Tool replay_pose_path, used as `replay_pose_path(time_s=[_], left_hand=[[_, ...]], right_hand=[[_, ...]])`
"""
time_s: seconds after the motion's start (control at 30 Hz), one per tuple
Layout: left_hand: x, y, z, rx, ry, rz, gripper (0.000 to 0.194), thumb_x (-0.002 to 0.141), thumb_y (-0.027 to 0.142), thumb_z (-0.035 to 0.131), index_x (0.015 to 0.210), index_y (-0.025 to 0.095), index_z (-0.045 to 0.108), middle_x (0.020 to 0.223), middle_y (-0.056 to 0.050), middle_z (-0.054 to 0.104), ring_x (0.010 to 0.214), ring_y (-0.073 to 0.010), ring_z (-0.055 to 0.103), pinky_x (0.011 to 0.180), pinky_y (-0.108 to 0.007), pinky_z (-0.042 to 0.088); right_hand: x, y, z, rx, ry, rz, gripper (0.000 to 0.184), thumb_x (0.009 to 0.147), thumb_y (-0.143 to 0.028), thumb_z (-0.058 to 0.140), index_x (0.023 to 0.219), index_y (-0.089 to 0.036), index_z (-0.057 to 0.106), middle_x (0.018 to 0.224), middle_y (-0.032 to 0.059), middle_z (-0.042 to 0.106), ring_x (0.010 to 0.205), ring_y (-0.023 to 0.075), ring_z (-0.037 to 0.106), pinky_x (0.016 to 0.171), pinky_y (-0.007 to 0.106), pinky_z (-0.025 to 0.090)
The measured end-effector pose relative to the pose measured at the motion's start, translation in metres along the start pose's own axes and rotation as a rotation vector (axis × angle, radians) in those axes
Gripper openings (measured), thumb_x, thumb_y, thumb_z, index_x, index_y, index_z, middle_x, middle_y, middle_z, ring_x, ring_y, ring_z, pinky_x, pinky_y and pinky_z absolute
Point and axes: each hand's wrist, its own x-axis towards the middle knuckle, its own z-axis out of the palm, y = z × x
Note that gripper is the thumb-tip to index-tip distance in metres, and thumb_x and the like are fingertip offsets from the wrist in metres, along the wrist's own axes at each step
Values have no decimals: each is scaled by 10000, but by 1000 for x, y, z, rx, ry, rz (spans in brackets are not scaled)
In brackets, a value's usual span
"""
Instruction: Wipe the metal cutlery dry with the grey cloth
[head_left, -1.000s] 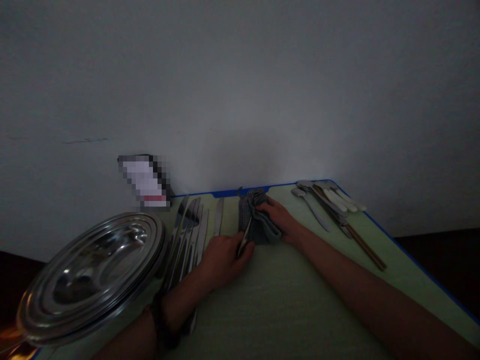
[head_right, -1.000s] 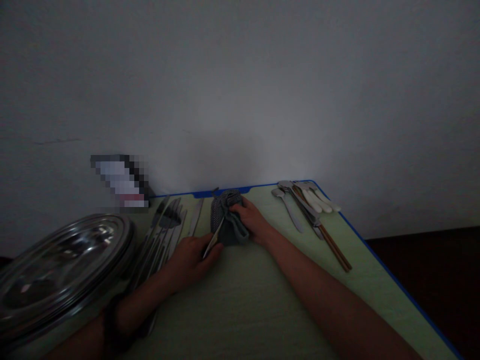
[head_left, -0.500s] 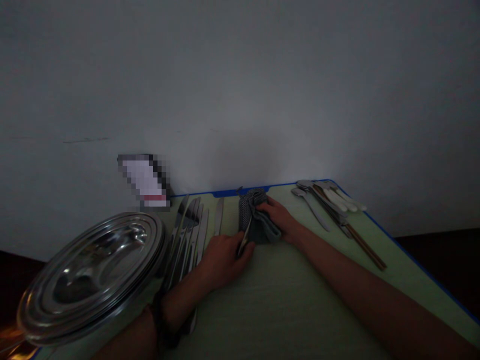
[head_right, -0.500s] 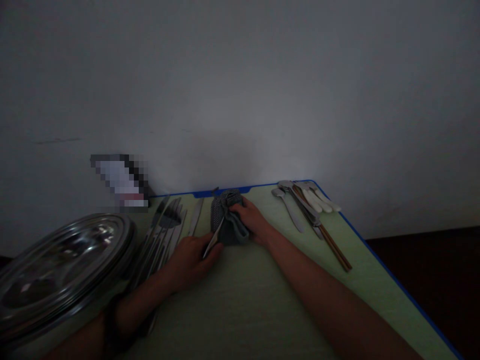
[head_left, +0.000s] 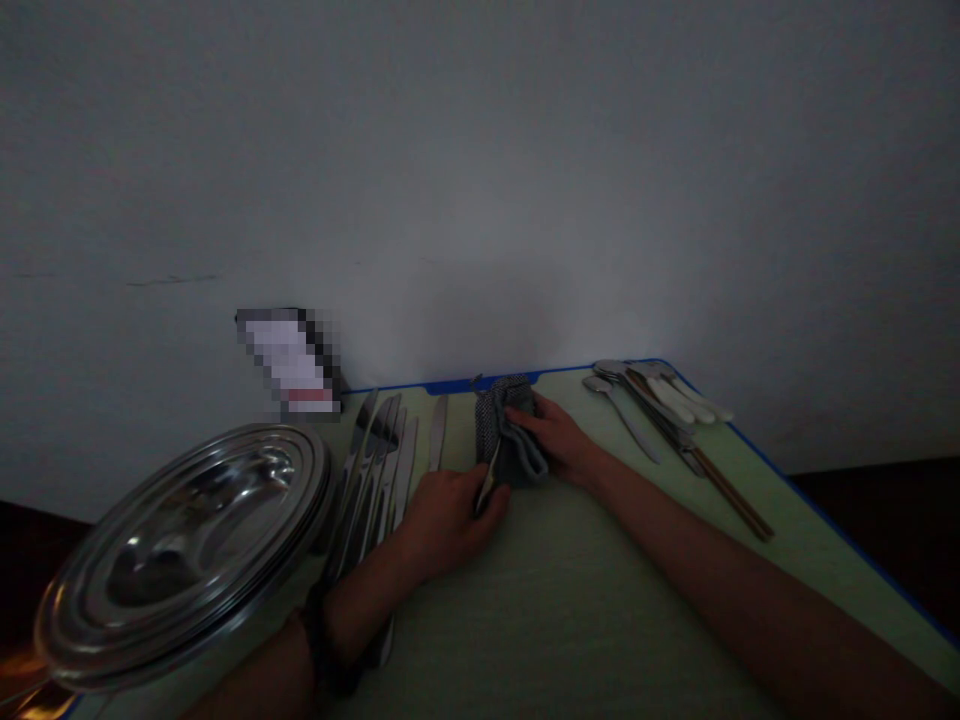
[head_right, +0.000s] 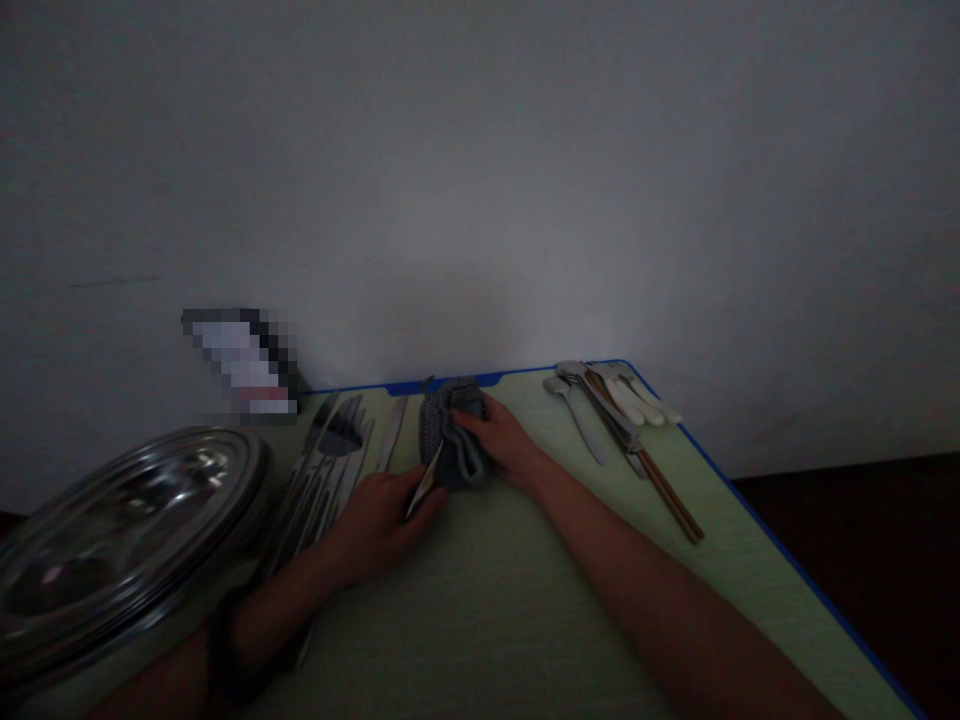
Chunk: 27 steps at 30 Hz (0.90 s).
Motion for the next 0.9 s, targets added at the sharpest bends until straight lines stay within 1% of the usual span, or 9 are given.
replay_pose_path(time_s=[0.13, 0.3, 0.37, 0.6, 0.73, 0.9], left_hand=[[0, -2, 3, -5, 18, 7, 289, 862, 365, 346, 729, 178, 521, 561, -2, 564, 519, -142, 549, 512, -235, 320], [0, -1, 1, -12, 12, 7, 292, 866, 356, 343, 722, 180, 525, 541, 5, 549, 507, -138, 540, 512, -233, 319], [0, 0, 0, -2, 8, 5, 300, 868, 360, 339, 720, 181, 529, 546, -1, 558, 515, -143, 546, 521, -237, 325], [0, -1, 0, -8, -9, 8, 320, 875, 361, 327, 734, 178, 548, 557, -7, 568, 519, -147, 548, 519, -239, 325], [0, -2, 1, 2, 2, 4, 314, 871, 360, 338, 726, 181, 552, 551, 0, 562, 518, -141, 540, 515, -234, 320], [0, -2, 0, 7, -11, 4, 323, 874, 343, 326, 726, 175, 559, 557, -11, 573, 511, -147, 549, 506, -236, 322]], right_hand=[[0, 2, 0, 13, -7, -10, 286, 628, -296, 687, 881, -203, 592, 821, -2, 674, 699, 131, 619, 745, 297, 479], [2, 3, 0, 45, 42, -26, 271, 641, -346, 675, 859, -202, 599, 841, 5, 674, 769, 146, 620, 751, 294, 470], [2, 3, 0, 46, 43, -24, 272, 637, -350, 676, 852, -202, 600, 839, 6, 674, 782, 152, 619, 750, 295, 469], [1, 3, 1, 22, 39, -12, 274, 636, -323, 678, 870, -198, 607, 863, 17, 676, 801, 153, 618, 775, 295, 463], [1, 3, 2, 32, 52, 2, 274, 633, -315, 680, 870, -202, 604, 862, 17, 677, 797, 156, 620, 753, 296, 467], [3, 3, 1, 48, 39, 1, 278, 637, -322, 681, 874, -200, 602, 841, 11, 678, 774, 151, 622, 738, 290, 467]])
